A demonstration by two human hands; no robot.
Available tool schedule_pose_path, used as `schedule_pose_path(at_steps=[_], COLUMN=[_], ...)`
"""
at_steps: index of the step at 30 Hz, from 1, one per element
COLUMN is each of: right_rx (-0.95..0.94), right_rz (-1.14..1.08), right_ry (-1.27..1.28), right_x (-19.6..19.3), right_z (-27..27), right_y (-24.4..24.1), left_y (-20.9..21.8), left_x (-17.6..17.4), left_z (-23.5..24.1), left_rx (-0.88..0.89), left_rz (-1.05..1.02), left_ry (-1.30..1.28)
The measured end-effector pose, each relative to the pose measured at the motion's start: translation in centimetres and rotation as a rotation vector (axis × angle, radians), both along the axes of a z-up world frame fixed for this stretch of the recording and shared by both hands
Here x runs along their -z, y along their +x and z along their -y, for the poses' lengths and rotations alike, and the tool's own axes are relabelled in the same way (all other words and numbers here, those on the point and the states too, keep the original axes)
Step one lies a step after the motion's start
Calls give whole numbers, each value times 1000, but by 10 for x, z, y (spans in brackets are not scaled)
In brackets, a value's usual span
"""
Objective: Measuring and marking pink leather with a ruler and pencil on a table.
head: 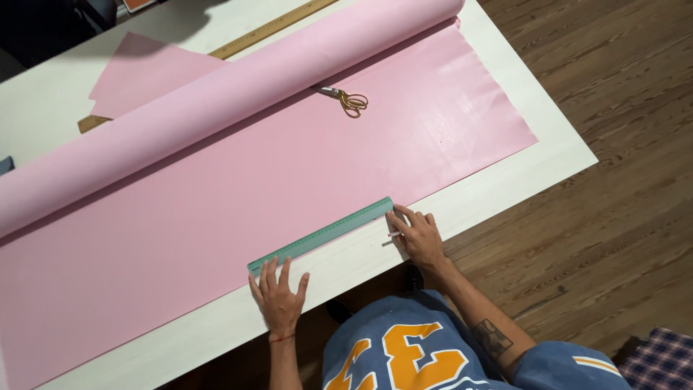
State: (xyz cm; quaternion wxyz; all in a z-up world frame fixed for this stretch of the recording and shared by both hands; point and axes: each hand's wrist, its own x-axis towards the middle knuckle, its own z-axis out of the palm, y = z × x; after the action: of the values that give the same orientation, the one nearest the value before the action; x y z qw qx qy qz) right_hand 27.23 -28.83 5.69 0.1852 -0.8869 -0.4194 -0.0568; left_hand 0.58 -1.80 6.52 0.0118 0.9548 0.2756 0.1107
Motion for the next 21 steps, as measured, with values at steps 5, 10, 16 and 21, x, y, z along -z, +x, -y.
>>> schedule_pose_path(at_steps=[5,10,16,21], right_rx=[-4,-12,-19,-23], right_rz=[-14,-17,-13,0], right_ry=[-13,13,-3,-16], right_x=[6,16,12,12], right_z=[1,2,2,1], right_y=[1,3,3,1], left_y=[-2,-3,0,0], left_x=[5,8,-5,-10], left_z=[-2,-3,0,0], left_rx=[2,6,6,2], left_rz=[-20,-4,9,12], left_ry=[16,19,15,19])
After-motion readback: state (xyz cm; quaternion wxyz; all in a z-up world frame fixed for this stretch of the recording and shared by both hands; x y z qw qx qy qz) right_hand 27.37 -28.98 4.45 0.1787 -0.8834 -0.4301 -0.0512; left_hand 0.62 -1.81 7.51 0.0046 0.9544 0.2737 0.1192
